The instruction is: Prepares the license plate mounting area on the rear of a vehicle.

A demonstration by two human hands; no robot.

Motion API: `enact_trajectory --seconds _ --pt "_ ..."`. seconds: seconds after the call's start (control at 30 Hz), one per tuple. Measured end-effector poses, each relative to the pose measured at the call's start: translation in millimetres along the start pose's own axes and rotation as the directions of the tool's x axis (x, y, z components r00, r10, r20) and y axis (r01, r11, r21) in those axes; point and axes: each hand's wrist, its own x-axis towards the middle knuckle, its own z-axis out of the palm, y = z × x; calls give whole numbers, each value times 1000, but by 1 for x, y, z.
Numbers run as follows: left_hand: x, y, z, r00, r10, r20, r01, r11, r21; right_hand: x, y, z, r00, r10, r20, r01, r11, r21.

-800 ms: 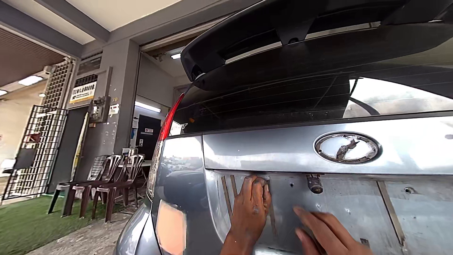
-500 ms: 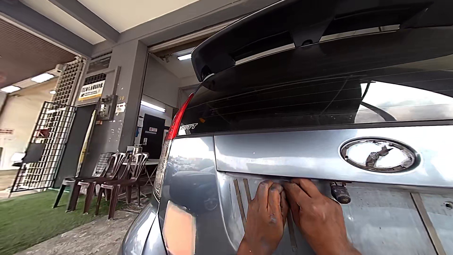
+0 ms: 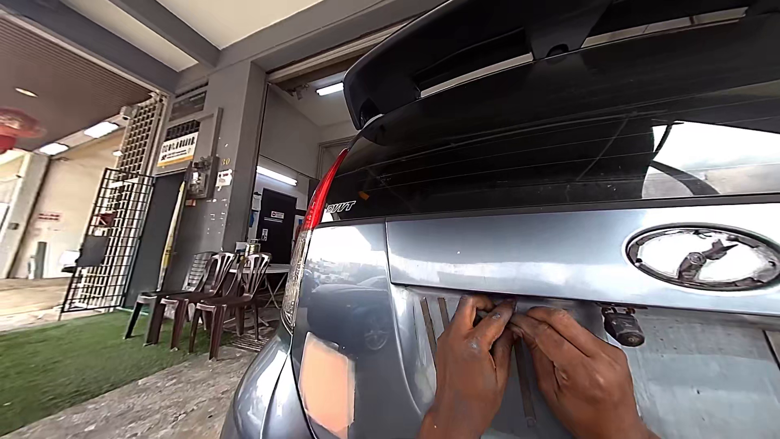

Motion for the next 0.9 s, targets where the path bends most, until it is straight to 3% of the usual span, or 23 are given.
enact_trajectory --seconds 0.1,0.3,0.43,0.5,0.6,0.73,0.9 --pt "3 -2 2 1000 -23 -12 22 998 -56 -3 1 -1 1000 -22 -18 22 1000 19" --pt "-10 -6 11 980 139 -139 -150 986 -67 -10 -1 -8 999 -54 1 54 997 63" --pt "-23 -8 7 979 151 -139 -163 984 -75 -17 -9 -21 987 54 154 -76 987 141" --pt "-25 -8 4 981 119 -151 -137 984 -117 -19 -10 -25 979 128 159 -152 978 146" --pt "-28 -7 -2 988 89 -130 -110 979 -170 -12 -10 -15 975 209 82 -206 978 -38" --pt "-39 -2 -22 997 79 23 -69 956 -285 6 -20 -4 947 294 129 -248 925 -287" --pt "-38 5 -25 993 -85 -84 67 979 -192 15 -25 -4 916 328 232 -227 899 -375"
